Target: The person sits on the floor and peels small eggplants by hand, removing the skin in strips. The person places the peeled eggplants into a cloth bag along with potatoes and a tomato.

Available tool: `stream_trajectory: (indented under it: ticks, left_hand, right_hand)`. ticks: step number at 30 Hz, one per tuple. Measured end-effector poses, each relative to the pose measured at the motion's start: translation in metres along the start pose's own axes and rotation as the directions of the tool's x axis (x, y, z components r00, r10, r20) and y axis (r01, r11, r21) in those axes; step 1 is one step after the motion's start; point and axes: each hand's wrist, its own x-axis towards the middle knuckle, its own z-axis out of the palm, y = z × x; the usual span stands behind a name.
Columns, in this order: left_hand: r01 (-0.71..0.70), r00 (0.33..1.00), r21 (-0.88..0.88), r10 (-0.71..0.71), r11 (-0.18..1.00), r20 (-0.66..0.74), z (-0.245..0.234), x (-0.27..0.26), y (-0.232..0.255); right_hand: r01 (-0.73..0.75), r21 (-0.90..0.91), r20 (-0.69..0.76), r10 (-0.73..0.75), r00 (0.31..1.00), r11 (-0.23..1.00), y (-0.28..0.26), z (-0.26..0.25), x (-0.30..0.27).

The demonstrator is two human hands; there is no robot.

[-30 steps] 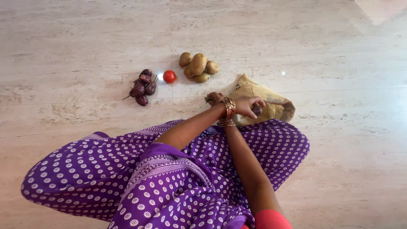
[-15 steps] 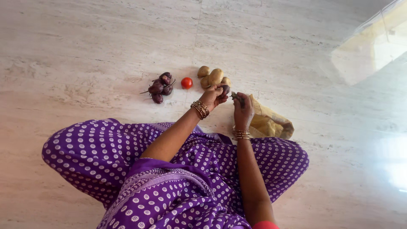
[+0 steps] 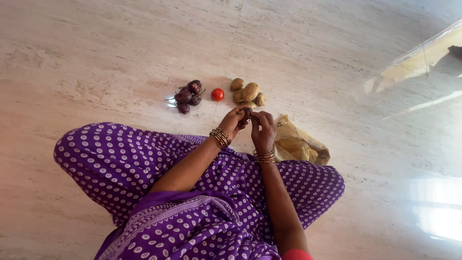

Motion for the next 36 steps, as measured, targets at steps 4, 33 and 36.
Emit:
stream_trajectory:
  ticks: [4,33,36]
  left_hand:
    - [0.02,0.993,-0.025,-0.023,0.999,-0.112,0.0,-0.01,-0.001]
    - [-0.102,0.991,0.239,0.121,0.966,-0.064,-0.019,0.008,-0.027]
    - [-0.081,0.991,0.242,0.105,0.967,-0.087,-0.024,0.013,-0.034]
  right_hand:
    - [0.053,-0.032,0.097,-0.049,0.994,0.998,-0.016,0.003,-0.008]
    - [0.02,-0.072,0.047,-0.016,0.999,0.997,0.005,0.025,-0.016]
    - [-0.066,-0.054,0.031,0.067,0.997,0.996,0.009,0.025,-0.012]
